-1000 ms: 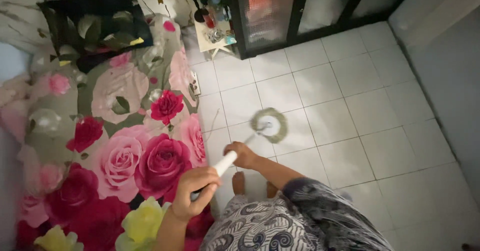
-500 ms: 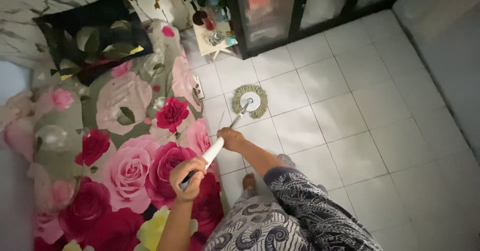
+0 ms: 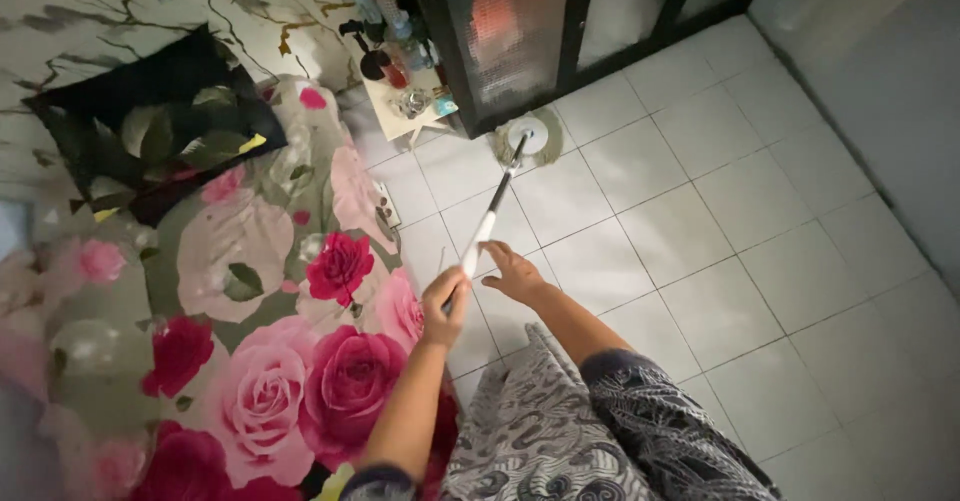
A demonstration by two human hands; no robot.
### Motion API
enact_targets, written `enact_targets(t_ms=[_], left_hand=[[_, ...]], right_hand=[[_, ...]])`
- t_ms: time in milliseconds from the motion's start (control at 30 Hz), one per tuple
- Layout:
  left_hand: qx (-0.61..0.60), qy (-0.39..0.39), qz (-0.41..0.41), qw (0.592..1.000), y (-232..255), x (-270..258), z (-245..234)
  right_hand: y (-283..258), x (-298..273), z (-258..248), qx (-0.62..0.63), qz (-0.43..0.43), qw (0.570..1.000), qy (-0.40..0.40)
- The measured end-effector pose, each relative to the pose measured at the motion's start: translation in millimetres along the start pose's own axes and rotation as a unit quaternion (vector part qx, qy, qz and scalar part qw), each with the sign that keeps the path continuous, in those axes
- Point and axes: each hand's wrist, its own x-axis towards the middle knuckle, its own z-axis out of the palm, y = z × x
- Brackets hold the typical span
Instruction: Mopping the tiled floor in a residential room.
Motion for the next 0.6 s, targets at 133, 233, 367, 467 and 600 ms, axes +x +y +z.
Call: enact_targets(t_ms=[133, 233, 367, 467, 600], left_hand=[[0.003, -0.013, 0.039, 0.999, 6, 39, 11], [0.015, -0.022, 0.041, 0.999, 32, 41, 2], [0.035, -0.028, 0.004, 0.999, 95, 27, -30], [0.054, -0.011, 0.009, 0.998, 129, 13, -55], [0.081, 0.014, 0.037, 0.996, 131, -5, -57]], right_hand=[[-26, 0, -25, 0.023, 0.078, 0.997, -0.014], [-32, 10, -18, 0.039, 0.106, 0.993, 0.026], [-32, 34, 23, 0.069, 0.094, 0.99, 0.084], [-29, 45, 72, 0.087, 0.054, 0.986, 0.132], [-5, 49, 101, 0.097, -0.021, 0.987, 0.124]])
